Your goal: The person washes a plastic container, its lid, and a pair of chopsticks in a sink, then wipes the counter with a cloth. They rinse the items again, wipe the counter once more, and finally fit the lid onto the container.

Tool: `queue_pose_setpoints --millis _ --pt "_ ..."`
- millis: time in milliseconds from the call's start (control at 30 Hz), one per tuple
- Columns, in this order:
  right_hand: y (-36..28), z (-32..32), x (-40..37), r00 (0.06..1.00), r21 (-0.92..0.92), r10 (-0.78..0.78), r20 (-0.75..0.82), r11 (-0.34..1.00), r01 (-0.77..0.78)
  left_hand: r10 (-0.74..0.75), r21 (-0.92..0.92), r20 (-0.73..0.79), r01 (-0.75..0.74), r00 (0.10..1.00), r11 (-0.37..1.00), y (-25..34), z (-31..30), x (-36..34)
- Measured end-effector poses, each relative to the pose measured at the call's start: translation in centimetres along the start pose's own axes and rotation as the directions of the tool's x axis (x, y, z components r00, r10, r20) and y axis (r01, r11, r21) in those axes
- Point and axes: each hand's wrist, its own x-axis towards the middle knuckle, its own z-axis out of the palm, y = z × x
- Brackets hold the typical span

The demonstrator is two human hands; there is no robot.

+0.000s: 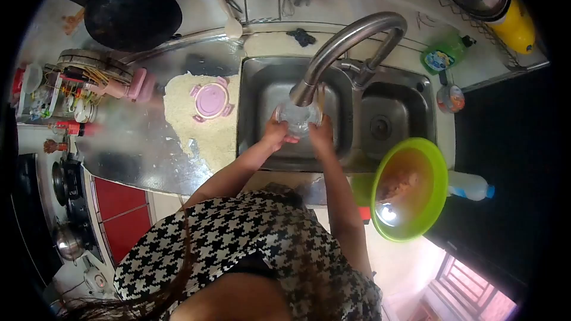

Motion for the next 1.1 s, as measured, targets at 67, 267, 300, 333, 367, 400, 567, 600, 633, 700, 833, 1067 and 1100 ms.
queue_pose_setpoints --millis 67,267,300,333,367,400,567,600,633,700,833,1067,1100 --pt "-1.1 -1.4 -0.5 0.996 -0.113 -0.071 -0.051 0.991 0.065 -0.039 -0.016 -0.007 0.038 0.999 0.999 0.5 -0.2 0.7" --pt "-6.3 -6.1 -0.5 0.954 0.085 0.022 0.299 0.995 -0.050 -0.093 -0.020 0.036 0.093 0.995 0.995 1.3 -0.5 1.5" --pt "-6.7 -6.1 -0.7 0.937 -0.144 -0.072 0.341 0.981 0.128 -0.068 -0.007 0.000 0.068 0.998 0.998 1.6 -0.1 1.0" --pt "-7.1 -6.2 -0.9 0.903 -0.355 -0.151 0.402 0.884 0.306 -0.063 -0.006 -0.001 0.063 0.998 0.998 1.7 0.0 0.8" --pt "-7.3 -6.9 -1.0 0.902 -0.353 -0.156 0.403 0.883 0.310 -0.053 -0.022 -0.030 0.052 0.998 0.998 1.9 0.1 0.5" --pt "-8.3 -8.2 -1.1 0.881 -0.482 -0.171 0.441 0.783 0.393 -0.043 -0.041 -0.061 0.040 0.997 0.998 1.8 0.0 0.5" --pt "-8.9 -8.0 -0.9 0.841 -0.635 -0.204 0.501 0.574 0.517 0.010 -0.043 -0.093 -0.014 0.996 0.999 -0.2 -1.8 2.6" --pt "-9.3 -6.6 -0.3 0.829 -0.601 -0.248 0.501 0.590 0.539 0.012 -0.009 -0.066 -0.013 0.998 1.000 -0.2 -2.0 2.7" --pt "-9.6 -5.3 0.3 0.816 -0.566 -0.294 0.497 0.603 0.562 0.015 -0.008 -0.062 -0.016 0.998 1.000 -0.2 -1.6 2.5" --pt "-9.2 -1.9 2.0 0.813 -0.576 -0.261 0.520 0.596 0.560 0.098 0.048 -0.104 -0.093 0.990 0.994 0.2 -0.6 1.3" --pt "-9.6 0.0 3.1 0.754 -0.560 -0.345 0.559 0.514 0.650 -0.065 0.096 -0.051 0.070 0.997 0.993 1.6 0.5 -0.2" --pt "-3.5 6.3 6.3 0.930 -0.453 0.030 0.366 0.879 0.150 0.150 0.040 -0.005 -0.150 0.989 0.988 1.3 1.1 0.6" --pt "-7.9 2.1 4.2 0.915 -0.317 0.163 0.370 0.948 -0.041 0.069 -0.012 0.001 -0.069 0.998 0.998 2.6 1.5 -0.7"
